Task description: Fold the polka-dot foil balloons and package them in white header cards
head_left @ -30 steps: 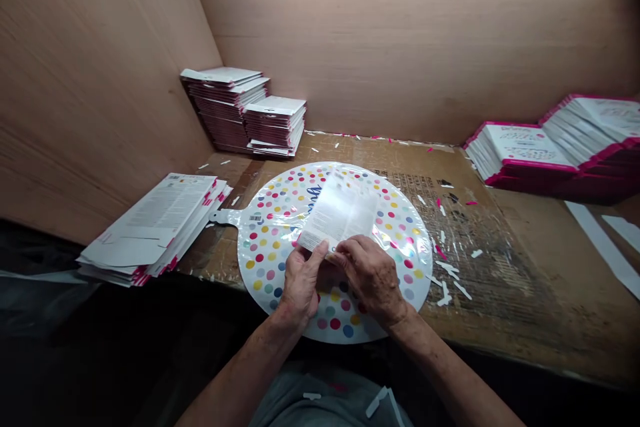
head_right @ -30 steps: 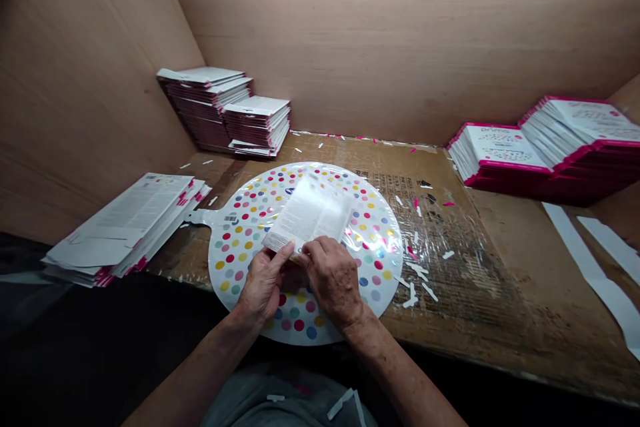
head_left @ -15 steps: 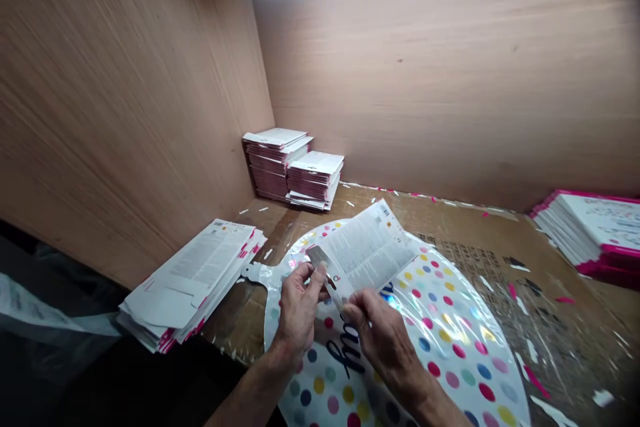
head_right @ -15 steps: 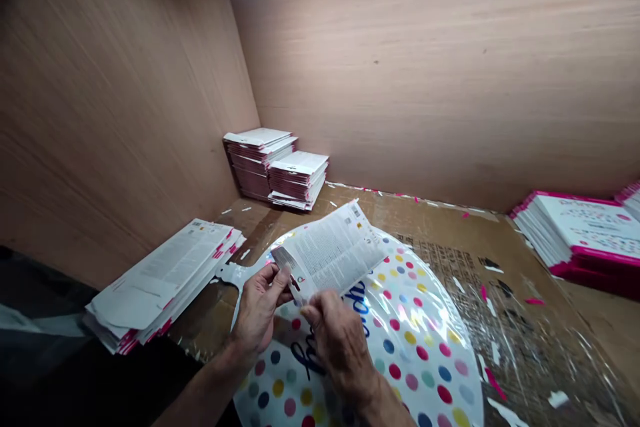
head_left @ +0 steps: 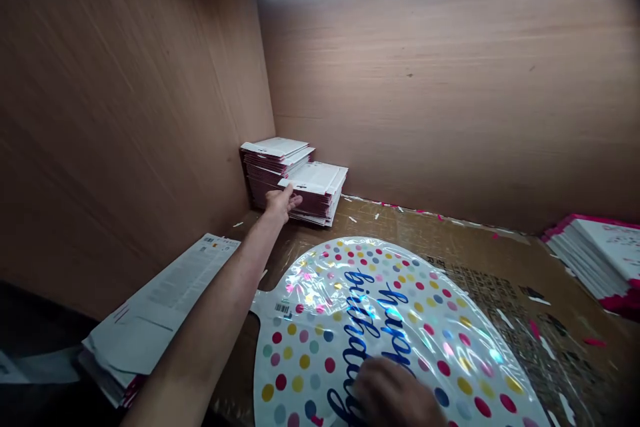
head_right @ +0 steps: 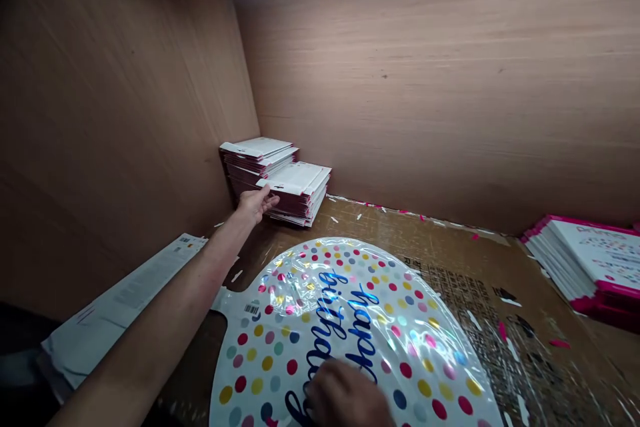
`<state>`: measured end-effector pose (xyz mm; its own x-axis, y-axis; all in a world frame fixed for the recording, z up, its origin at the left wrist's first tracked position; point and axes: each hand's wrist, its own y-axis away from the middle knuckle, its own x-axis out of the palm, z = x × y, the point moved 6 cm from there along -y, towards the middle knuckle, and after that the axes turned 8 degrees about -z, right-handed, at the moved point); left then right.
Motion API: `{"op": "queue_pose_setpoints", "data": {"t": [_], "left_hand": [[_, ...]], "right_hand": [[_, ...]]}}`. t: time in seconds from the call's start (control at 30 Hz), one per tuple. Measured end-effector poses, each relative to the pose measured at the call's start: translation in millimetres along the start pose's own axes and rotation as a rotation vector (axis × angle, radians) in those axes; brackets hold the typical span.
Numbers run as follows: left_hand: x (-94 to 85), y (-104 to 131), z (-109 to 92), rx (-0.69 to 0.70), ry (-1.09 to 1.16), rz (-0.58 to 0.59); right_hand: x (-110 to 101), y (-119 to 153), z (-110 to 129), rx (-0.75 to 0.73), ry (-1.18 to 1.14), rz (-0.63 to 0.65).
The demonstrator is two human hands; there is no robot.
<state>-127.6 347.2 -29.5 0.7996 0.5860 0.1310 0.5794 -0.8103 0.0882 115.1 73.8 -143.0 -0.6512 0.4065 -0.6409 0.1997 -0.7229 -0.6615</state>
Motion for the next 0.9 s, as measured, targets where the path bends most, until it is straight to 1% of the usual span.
{"op": "queue_pose_setpoints", "data": {"t": [0.03, 0.07, 0.13, 0.17, 0.2, 0.23, 0.27, 0.3, 0.33, 0.4, 0.47, 0.5, 0.53, 0.57, 0.6, 0.63, 0.67, 0.7, 0.73, 0.77, 0.8, 0.83, 0.87, 0.9], "left_hand": [[-12.5, 8, 7, 0.009, -0.02, -0.005], [-28.8, 20, 15, 0.043, -0.059, 0.001], [-69.6, 57, 34, 0.173, -0.213, 0.025], [-85.3, 81, 40, 0.395, -0.436, 0.103], [-100.6, 105, 49, 0.576, -0.676, 0.145], [-115.7, 125, 63, 0.662, -0.889, 0.159], [-128.2, 141, 77, 0.695, -1.065, 0.171], [-137.0, 152, 90, 0.703, -1.201, 0.188], [-141.9, 159, 102, 0.692, -1.299, 0.203], [-140.4, 164, 115, 0.674, -1.396, 0.236], [-129.7, 160, 113, 0.684, -1.421, 0.242], [-122.9, 157, 106, 0.702, -1.414, 0.231], [-115.5, 153, 96, 0.736, -1.389, 0.215], [-107.4, 149, 81, 0.787, -1.344, 0.197], [-98.5, 143, 61, 0.855, -1.275, 0.182], [-89.2, 135, 37, 0.929, -1.19, 0.158], [-78.6, 125, 10, 1.008, -1.097, 0.136], [-66.8, 111, -19, 1.085, -1.013, 0.107], [-54.5, 92, -47, 1.13, -0.969, 0.042], [-38.7, 70, -74, 1.174, -0.969, 0.0], [-20.6, 44, -96, 1.189, -1.011, -0.024], [-1.7, 17, -114, 1.17, -1.08, -0.036], [17.0, -11, -126, 1.12, -1.165, -0.024], [34.5, -37, -133, 1.067, -1.243, 0.013]], "right_hand": [[-20, -12, -25, 0.026, 0.04, -0.052], [-39, -22, -56, 0.116, 0.152, -0.069], [-70, -38, -121, 0.307, 0.474, -0.055], [-79, -42, -150, 0.396, 0.622, 0.001], [-83, -44, -173, 0.449, 0.719, 0.067], [-84, -44, -190, 0.47, 0.775, 0.114], [-83, -43, -201, 0.486, 0.8, 0.154], [-81, -42, -208, 0.496, 0.793, 0.171], [-79, -41, -212, 0.509, 0.76, 0.172], [-78, -40, -220, 0.546, 0.66, 0.144], [-76, -42, -233, 0.578, 0.556, 0.119], [-74, -46, -240, 0.58, 0.519, 0.117], [-72, -52, -247, 0.574, 0.514, 0.11], [-70, -61, -252, 0.558, 0.54, 0.087], [-66, -74, -251, 0.518, 0.579, 0.054], [-60, -91, -244, 0.447, 0.614, 0.007], [-52, -112, -229, 0.355, 0.639, -0.049], [-39, -138, -207, 0.221, 0.61, -0.077], [-25, -166, -179, 0.082, 0.521, -0.111], [-7, -195, -150, -0.04, 0.426, -0.105], [12, -227, -122, -0.139, 0.346, -0.077], [31, -258, -97, -0.204, 0.291, -0.037], [50, -290, -76, -0.226, 0.26, 0.002], [67, -319, -61, -0.216, 0.245, 0.034]]}}
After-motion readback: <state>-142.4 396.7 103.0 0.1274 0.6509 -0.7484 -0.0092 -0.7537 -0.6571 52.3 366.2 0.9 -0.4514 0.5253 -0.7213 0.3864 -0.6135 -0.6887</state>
